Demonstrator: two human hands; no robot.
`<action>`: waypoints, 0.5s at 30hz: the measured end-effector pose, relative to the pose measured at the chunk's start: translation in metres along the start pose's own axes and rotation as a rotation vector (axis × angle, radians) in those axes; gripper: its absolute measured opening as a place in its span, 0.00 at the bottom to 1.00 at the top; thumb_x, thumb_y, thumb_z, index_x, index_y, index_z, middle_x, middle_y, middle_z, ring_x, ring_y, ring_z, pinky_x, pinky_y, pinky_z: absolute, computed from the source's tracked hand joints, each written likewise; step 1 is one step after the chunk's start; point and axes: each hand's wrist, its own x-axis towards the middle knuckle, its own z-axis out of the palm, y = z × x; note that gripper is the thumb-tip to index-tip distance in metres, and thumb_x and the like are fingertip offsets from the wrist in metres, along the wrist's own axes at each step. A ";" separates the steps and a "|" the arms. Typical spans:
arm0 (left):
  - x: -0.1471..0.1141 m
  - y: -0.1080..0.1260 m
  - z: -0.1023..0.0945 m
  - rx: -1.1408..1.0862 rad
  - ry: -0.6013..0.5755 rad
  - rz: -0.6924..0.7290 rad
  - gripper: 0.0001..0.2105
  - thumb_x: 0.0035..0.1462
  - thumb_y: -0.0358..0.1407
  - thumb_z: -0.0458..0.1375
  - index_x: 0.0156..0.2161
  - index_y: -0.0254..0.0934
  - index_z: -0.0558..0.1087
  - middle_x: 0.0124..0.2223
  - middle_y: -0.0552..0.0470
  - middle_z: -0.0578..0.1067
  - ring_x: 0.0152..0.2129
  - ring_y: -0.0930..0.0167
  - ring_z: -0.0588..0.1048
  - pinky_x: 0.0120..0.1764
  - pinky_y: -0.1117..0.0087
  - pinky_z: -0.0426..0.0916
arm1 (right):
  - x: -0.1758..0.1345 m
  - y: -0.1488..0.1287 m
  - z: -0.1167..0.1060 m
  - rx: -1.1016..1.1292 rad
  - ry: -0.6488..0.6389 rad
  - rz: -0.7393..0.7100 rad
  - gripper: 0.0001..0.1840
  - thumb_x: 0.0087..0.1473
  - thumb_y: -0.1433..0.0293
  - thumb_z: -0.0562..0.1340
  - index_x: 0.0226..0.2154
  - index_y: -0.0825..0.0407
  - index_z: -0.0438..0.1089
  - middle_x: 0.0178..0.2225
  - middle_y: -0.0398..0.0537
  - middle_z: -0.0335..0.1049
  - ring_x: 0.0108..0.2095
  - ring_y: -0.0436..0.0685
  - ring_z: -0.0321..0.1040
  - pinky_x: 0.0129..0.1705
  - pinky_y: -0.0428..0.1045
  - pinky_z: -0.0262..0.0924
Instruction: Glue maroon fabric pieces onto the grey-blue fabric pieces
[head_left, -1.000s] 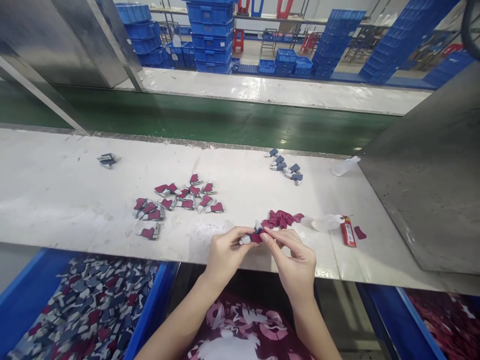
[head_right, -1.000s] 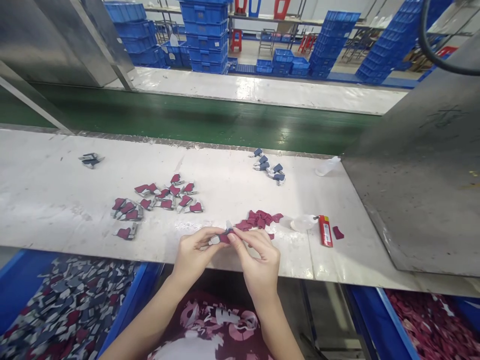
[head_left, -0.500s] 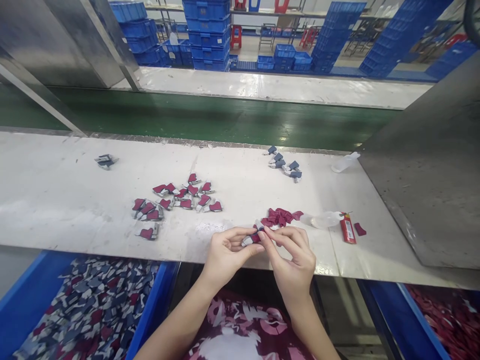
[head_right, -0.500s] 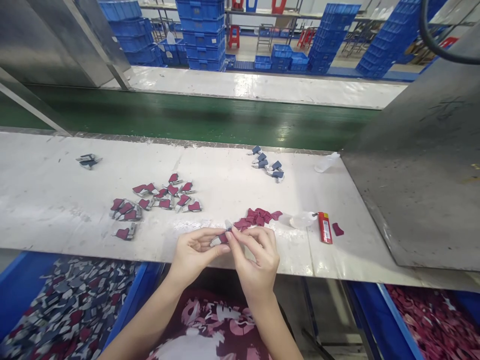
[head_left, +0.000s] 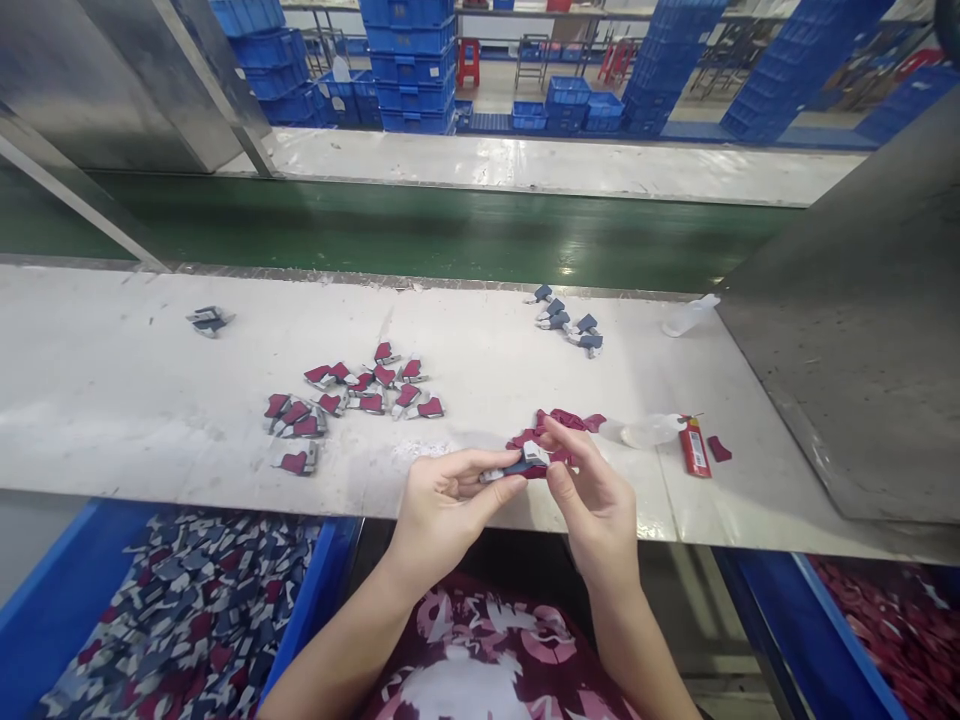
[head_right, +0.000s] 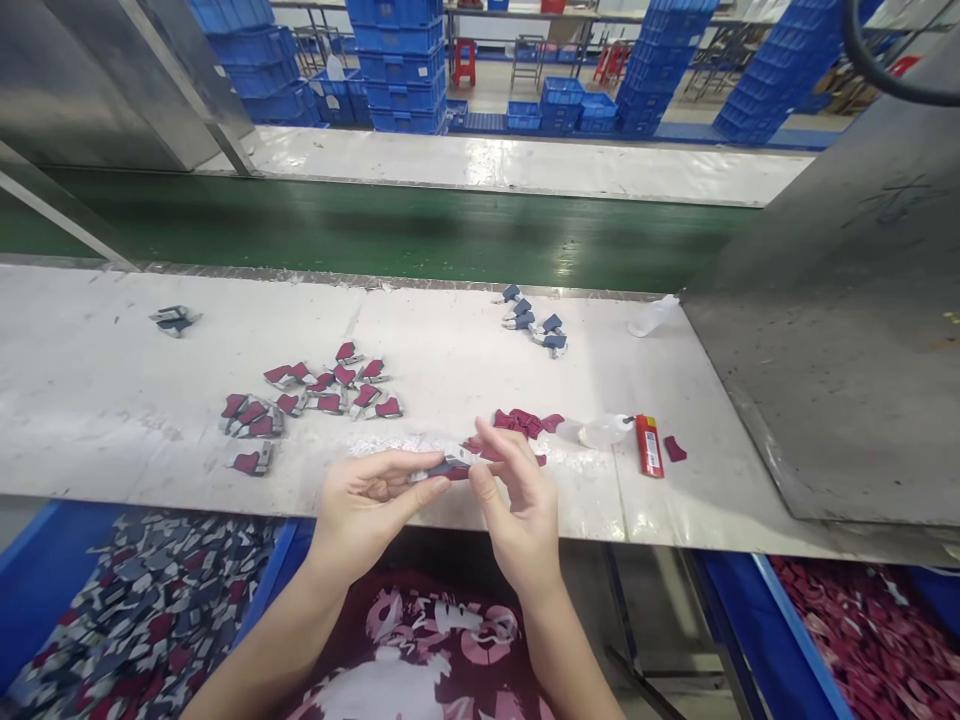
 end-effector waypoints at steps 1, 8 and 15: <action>-0.001 0.001 0.000 0.010 -0.005 0.012 0.09 0.50 0.33 0.70 0.39 0.39 0.84 0.37 0.50 0.84 0.35 0.63 0.84 0.40 0.68 0.82 | 0.002 -0.001 -0.002 0.006 -0.070 -0.001 0.17 0.64 0.63 0.58 0.54 0.44 0.72 0.47 0.51 0.71 0.49 0.58 0.70 0.44 0.52 0.70; 0.000 0.003 0.001 0.039 -0.023 0.073 0.09 0.52 0.30 0.68 0.40 0.39 0.84 0.38 0.50 0.85 0.35 0.64 0.84 0.41 0.69 0.82 | 0.003 -0.005 -0.003 0.015 -0.225 -0.018 0.15 0.69 0.63 0.50 0.50 0.45 0.68 0.47 0.49 0.67 0.51 0.57 0.66 0.52 0.52 0.64; -0.003 0.002 0.008 0.103 0.041 0.150 0.09 0.52 0.27 0.66 0.39 0.36 0.83 0.38 0.48 0.85 0.34 0.65 0.84 0.39 0.73 0.81 | -0.002 -0.006 0.024 -0.049 0.017 -0.047 0.12 0.70 0.66 0.46 0.47 0.46 0.64 0.44 0.47 0.65 0.45 0.54 0.65 0.48 0.49 0.62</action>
